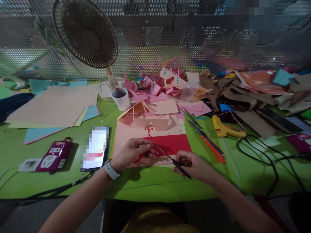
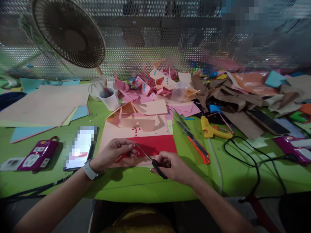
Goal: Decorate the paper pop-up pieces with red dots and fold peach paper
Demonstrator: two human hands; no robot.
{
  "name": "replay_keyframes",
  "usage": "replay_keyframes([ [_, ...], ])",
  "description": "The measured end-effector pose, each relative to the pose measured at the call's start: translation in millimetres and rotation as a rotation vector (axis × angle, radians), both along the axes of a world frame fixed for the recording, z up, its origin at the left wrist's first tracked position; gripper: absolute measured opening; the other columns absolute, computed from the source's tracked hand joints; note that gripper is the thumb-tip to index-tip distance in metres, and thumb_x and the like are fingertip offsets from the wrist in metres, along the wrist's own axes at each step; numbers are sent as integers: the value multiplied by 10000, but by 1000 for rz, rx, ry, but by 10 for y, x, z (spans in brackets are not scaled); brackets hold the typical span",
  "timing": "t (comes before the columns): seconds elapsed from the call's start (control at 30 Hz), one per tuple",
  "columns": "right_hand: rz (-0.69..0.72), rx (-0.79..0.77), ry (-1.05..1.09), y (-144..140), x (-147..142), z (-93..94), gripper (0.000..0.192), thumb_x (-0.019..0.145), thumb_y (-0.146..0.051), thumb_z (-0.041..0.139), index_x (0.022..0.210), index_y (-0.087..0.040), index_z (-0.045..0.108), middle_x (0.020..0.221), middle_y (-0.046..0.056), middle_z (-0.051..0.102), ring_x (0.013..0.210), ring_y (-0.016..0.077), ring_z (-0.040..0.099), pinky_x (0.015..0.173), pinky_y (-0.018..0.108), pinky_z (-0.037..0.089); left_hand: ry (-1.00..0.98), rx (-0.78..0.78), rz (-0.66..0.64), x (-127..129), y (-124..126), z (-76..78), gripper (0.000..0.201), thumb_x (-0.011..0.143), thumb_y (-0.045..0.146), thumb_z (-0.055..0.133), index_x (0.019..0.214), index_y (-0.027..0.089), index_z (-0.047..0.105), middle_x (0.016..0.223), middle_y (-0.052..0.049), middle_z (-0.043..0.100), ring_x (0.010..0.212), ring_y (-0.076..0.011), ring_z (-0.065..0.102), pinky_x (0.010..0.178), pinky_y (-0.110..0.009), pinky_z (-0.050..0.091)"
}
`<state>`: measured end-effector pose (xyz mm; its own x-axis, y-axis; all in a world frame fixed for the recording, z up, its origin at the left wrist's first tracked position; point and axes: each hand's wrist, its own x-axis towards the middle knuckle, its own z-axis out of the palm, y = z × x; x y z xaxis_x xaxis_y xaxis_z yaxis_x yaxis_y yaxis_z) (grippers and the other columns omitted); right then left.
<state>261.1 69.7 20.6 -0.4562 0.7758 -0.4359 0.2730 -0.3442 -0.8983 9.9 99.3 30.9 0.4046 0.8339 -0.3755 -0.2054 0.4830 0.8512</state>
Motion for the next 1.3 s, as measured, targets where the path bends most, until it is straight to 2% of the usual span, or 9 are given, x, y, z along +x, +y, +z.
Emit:
replay_keyframes([
  [0.2,16,10,-13,4,0,2,507,646,-553,806,705,-186,461,585,-74,448,502,58,418,468,195,311,-3,11,-14,9,-2,-1,360,674,402,844,854,108,743,729,-65,751,614,-105,670,627,-210,541],
  [0.57,-25,9,-34,11,-25,38,533,593,-574,829,671,-190,467,566,-76,442,493,57,404,449,192,300,39,38,-6,11,0,4,327,719,394,812,846,102,737,722,-71,741,619,-116,669,626,-229,548],
  [0.87,-63,-19,11,20,-14,-15,540,591,-569,833,681,-191,458,568,-78,459,500,54,409,451,184,333,-46,-67,32,-5,-20,-19,350,682,362,850,879,100,726,735,-77,751,602,-117,686,621,-221,555],
  [1.3,-75,-19,45,13,6,-67,515,616,-551,830,695,-197,464,578,-70,490,490,59,452,438,184,399,-36,-60,16,-17,-10,-34,302,732,335,816,894,99,720,757,-83,753,610,-108,684,621,-214,549],
])
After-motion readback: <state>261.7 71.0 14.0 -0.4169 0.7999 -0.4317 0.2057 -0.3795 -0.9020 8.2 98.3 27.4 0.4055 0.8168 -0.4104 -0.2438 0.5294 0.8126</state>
